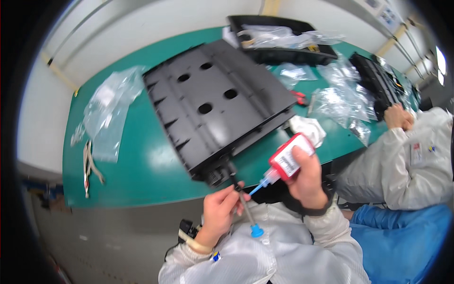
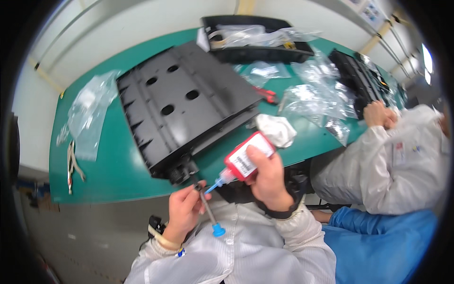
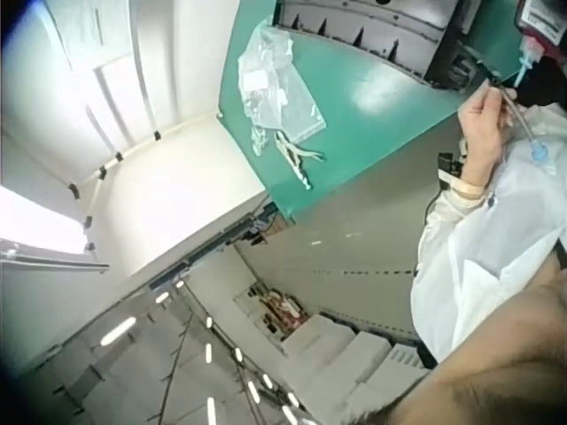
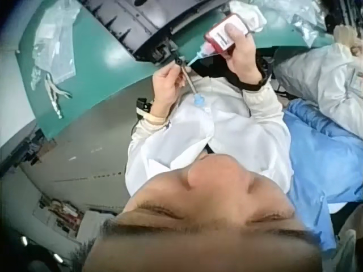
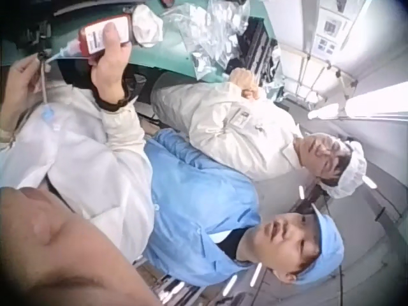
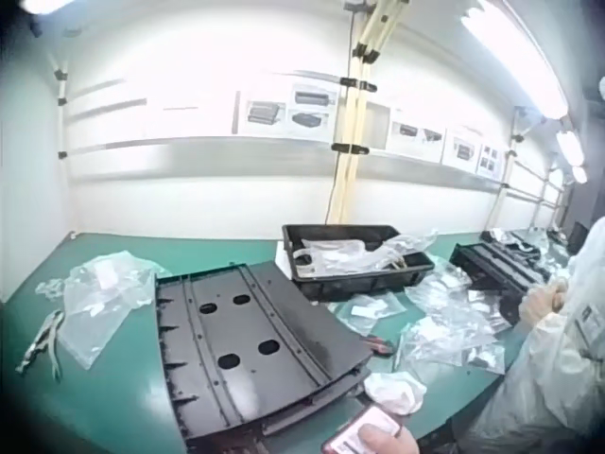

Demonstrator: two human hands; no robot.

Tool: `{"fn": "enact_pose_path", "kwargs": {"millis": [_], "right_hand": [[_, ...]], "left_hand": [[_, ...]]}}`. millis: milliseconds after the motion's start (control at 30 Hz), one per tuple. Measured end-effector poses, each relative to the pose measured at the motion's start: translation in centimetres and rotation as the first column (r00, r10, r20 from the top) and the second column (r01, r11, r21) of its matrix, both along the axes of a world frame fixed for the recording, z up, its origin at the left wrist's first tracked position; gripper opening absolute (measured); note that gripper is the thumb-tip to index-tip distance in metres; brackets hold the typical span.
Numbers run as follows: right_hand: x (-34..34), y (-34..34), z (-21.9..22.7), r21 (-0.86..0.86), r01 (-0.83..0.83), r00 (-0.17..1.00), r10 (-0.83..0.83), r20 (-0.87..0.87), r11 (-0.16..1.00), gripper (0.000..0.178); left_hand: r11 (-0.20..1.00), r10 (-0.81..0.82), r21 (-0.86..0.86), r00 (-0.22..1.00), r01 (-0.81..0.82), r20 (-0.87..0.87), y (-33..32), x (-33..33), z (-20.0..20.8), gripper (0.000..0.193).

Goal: Assembling a large black plastic chassis using hand tools, screws, and adhesive.

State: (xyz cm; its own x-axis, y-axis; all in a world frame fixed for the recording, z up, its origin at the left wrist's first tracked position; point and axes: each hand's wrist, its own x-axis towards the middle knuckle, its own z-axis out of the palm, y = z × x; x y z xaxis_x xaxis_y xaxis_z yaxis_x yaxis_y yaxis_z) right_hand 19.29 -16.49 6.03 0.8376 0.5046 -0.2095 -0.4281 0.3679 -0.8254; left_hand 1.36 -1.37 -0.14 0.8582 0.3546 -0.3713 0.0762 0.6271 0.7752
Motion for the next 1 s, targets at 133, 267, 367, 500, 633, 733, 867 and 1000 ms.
{"fn": "enact_pose_path", "kwargs": {"millis": [133, 267, 367, 500, 633, 733, 867, 1000], "right_hand": [[-0.8, -0.5, -0.5, 0.167, -0.098, 0.938, 0.148, -0.315, 0.981, 0.031], [-1.3, -0.4, 0.1, 0.224, -0.299, 0.879, 0.360, -0.314, 0.927, 0.039], [-1.9, 0.0, 1.0, 0.144, -0.295, 0.867, 0.328, -0.375, 0.944, 0.037], [-1.8, -0.5, -0.2, 0.142, -0.422, 0.812, 0.443, -0.379, 0.895, 0.032], [-1.4, -0.8, -0.8, 0.187, -0.429, 0.808, 0.468, -0.358, 0.884, 0.033], [-1.3, -0.7, -0.4, 0.184, -0.427, 0.809, 0.465, -0.361, 0.885, 0.033], [-1.1, -0.6, -0.4, 0.165, -0.466, 0.783, 0.492, -0.379, 0.869, 0.033], [-1.1, -0.5, -1.4, 0.199, -0.495, 0.759, 0.533, -0.374, 0.845, 0.041]], "left_hand": [[0.998, 0.018, -0.069, 0.998, -0.014, 0.065, 0.2, -0.1, -0.9, 0.031], [0.999, 0.041, -0.037, 0.995, -0.037, 0.094, 0.1, -0.2, -1.2, 0.034], [0.999, 0.037, 0.002, 0.995, -0.037, 0.090, 0.2, -0.2, -1.2, 0.033], [1.000, 0.029, 0.004, 0.996, -0.029, 0.083, 0.1, -0.1, -1.5, 0.033], [0.999, 0.036, 0.010, 0.996, -0.037, 0.083, 0.1, -0.1, -1.1, 0.031], [0.996, 0.085, 0.002, 0.991, -0.085, 0.103, 0.1, -0.3, -1.4, 0.031], [0.995, 0.096, 0.026, 0.989, -0.099, 0.111, 0.1, -0.2, -1.5, 0.031], [0.994, 0.088, 0.060, 0.990, -0.095, 0.106, -0.1, 0.0, -1.6, 0.032]]}}
